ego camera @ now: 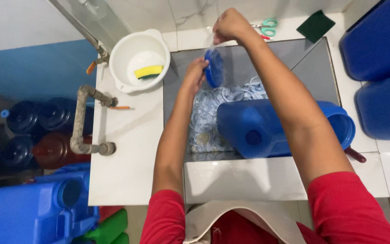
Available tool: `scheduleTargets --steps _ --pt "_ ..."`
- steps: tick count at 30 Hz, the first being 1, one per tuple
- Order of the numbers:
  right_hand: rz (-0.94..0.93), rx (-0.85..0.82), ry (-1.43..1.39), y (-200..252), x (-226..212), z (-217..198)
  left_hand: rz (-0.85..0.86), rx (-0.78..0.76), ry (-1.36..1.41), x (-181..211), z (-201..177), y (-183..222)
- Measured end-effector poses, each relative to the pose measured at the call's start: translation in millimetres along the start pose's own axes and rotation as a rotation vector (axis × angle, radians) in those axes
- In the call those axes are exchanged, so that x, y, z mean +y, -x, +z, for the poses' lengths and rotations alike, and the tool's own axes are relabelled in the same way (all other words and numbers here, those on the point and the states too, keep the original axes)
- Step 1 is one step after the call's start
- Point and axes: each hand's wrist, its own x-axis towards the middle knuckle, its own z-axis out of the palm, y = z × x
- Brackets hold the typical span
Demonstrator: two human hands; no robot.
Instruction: The person washes blue plastic containers by scrubbing the exterior with a sponge, rinsing them under running water at a sink, and using scissors to remove plastic seals from the openings.
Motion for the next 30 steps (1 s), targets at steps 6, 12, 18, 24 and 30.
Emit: scheduleTargets --steps 6,12,18,24,30 --pt "0.099 -0.062 0.081 -2.3 -4.5 0.9 -0.352 -0.072 0.425 10.5 3.5 -40.5" --pt "0.063 -0.04 0.124 1.4 -21.0 -2.7 -0.298 -0.024 0.294 70.3 12.3 -28.8" --pt "-0.032 -0.098 0.127 -10.2 -22.8 -8.6 0.25 0.008 -0.549 81.4 28.1 -2.7" --pt "-0.301 -0.052 0.355 7.5 -13.9 -12.5 0.878 -0.041 -1.397 90.4 24.5 52.3" --pt "-1.014 -0.107 1.262 78.7 28.1 1.5 0.99 -0.114 -1.332 119.7 5.2 57.4"
